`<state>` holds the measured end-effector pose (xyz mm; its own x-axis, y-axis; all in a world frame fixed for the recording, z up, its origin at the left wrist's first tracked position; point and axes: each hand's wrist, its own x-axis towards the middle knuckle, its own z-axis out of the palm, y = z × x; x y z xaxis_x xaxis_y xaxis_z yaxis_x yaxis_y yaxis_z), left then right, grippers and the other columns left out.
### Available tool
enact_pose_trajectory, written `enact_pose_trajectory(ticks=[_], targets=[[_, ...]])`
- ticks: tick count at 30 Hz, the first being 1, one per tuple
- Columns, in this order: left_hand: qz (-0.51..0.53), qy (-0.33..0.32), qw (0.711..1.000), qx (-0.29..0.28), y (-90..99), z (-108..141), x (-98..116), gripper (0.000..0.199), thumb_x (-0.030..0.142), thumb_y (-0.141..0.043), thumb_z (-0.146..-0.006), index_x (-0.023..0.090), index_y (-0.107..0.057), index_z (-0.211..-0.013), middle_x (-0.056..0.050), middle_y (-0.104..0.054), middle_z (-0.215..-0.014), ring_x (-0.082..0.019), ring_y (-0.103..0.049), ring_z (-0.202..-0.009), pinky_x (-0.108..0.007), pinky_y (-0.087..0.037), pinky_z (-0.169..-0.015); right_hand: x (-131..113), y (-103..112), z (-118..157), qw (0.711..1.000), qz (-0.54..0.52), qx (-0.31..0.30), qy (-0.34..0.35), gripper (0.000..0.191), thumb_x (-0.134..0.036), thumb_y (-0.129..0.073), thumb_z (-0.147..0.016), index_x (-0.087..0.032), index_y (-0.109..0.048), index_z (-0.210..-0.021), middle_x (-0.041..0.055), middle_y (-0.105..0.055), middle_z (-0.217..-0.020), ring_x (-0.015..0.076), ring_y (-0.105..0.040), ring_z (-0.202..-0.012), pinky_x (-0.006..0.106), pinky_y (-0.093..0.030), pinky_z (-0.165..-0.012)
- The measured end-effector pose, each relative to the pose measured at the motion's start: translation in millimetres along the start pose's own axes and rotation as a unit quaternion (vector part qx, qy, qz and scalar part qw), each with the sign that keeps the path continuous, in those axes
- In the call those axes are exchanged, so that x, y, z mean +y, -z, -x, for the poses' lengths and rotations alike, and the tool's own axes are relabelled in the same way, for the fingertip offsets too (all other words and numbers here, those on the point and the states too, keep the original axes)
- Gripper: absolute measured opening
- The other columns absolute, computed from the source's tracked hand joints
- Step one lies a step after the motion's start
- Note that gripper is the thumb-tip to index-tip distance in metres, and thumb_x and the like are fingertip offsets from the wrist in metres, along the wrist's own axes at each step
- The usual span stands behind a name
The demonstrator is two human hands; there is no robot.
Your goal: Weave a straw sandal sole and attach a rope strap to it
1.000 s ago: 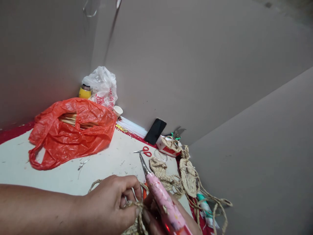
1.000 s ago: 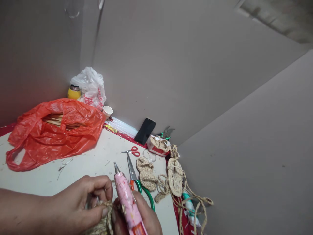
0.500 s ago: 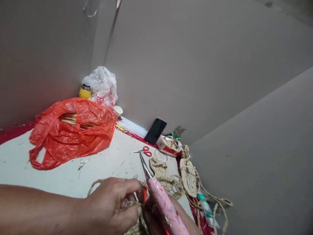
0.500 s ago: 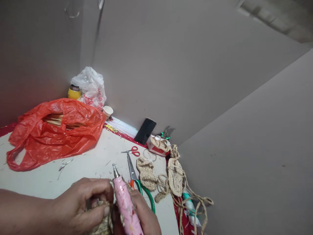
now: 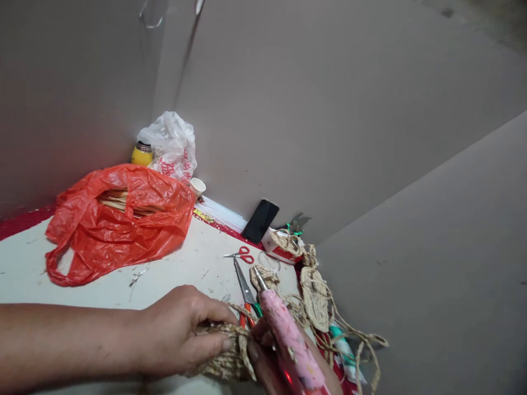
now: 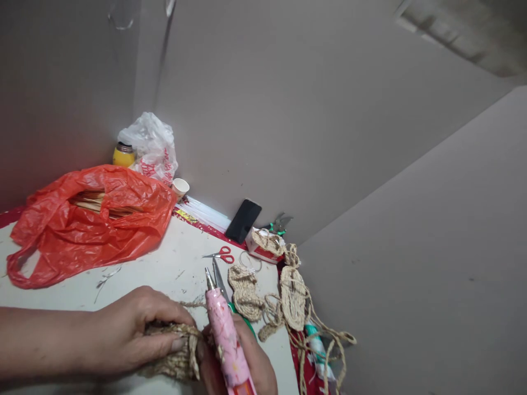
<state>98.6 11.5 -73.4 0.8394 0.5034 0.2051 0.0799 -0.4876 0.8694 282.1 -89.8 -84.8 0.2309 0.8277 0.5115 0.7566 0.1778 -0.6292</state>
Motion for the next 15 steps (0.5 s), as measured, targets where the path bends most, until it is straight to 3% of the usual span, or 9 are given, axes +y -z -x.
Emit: enact_pose_trajectory(ticks=[4,8,12,15], targets=[[-0.02,-0.003,1.0,0.01,-0.4,-2,1,0.021,0.019,-0.048,-0.084,0.015,-0.069,-0.087,0.0,-0.067,-0.072,-0.011,-0.056,-0.062,-0.018,-0.042,-0.062,0,1,-6,0.998,0.009,-0.026,0.05,0.038,-0.044,-0.056,-0.086,-0.021,-0.064,-0.115,0.0027,-0.065,-0.074,0.0147,-0.062,-0.057,0.022,-0.055,-0.057],[-0.073,-0.013,0.997,0.029,-8.5,1,4,0.017,0.015,-0.05,-0.08,0.016,-0.065,-0.072,0.0,-0.062,-0.065,-0.012,-0.052,-0.062,-0.019,-0.041,-0.062,-2,1,-8,0.996,0.003,-0.04,0.074,0.038,-0.041,-0.058,-0.087,-0.024,-0.061,-0.121,0.0063,-0.07,-0.096,0.0196,-0.069,-0.08,0.022,-0.055,-0.064],[-0.089,-0.003,0.995,0.039,-12.4,4,5,0.013,0.013,-0.055,-0.075,0.018,-0.065,-0.08,-0.001,-0.064,-0.073,-0.013,-0.056,-0.067,-0.021,-0.043,-0.065,-5,3,-6,0.997,0.013,-0.048,0.066,0.039,-0.039,-0.058,-0.087,-0.026,-0.06,-0.124,0.0069,-0.067,-0.116,0.0244,-0.065,-0.104,0.024,-0.056,-0.073],[-0.099,-0.07,0.991,0.058,-6.4,3,4,0.02,0.009,-0.052,-0.077,0.019,-0.065,-0.089,-0.003,-0.067,-0.078,-0.015,-0.058,-0.072,-0.023,-0.044,-0.07,-5,13,-6,0.999,0.045,-0.009,0.029,0.041,-0.037,-0.058,-0.088,-0.026,-0.057,-0.127,0.0075,-0.067,-0.113,0.025,-0.065,-0.102,0.026,-0.057,-0.074]])
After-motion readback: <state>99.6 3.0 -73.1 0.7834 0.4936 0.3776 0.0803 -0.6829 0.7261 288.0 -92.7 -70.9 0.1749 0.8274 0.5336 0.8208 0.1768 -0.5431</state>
